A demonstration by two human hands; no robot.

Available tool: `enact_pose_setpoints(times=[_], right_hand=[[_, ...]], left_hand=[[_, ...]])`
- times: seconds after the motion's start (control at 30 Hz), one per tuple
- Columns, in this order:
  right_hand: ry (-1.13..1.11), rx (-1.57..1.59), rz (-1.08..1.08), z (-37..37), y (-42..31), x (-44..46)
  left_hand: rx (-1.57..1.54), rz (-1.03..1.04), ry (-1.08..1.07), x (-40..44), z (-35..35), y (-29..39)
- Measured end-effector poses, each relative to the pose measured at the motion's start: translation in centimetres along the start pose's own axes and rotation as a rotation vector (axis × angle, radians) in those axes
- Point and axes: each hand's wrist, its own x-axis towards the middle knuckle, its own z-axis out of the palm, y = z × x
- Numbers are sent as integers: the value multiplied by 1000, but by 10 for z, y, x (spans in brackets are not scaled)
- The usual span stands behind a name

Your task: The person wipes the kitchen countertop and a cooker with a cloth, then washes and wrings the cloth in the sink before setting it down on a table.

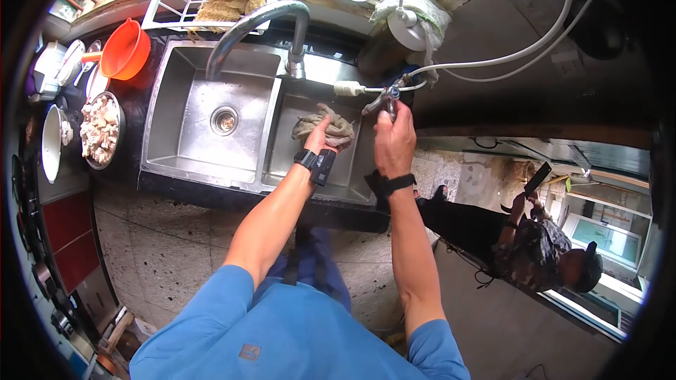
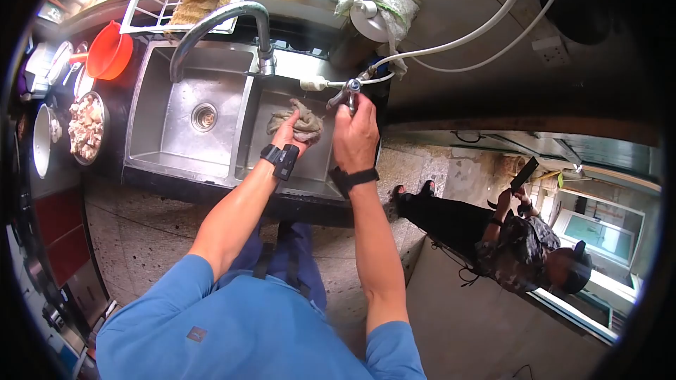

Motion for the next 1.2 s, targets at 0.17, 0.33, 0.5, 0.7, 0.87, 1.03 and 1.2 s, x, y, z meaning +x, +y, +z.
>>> enact_pose_setpoints(times=[0.17, 0.33, 0.5, 0.7, 0.87, 1.03, 1.2], right_hand=[[-113, 322, 259, 12, 38, -20], [-233, -126, -80, 69, 87, -30], [-288, -338, -71, 79, 88, -17], [-288, -336, -277, 67, 69, -30], [-250, -246, -259, 87, 71, -31], [-183, -6, 74, 104, 108, 5], [-113, -228, -350, 90, 81, -5]], left_hand=[[55, 14, -106, 1, 13, -7], [152, -40, -180, 14, 2, -12], [124, 1, -91, 1, 12, -9], [109, -32, -250, 8, 8, 5], [162, -115, -254, 26, -19, 4], [28, -5, -338, -23, 20, -25], [83, 15, -244, -3, 10, -18]])
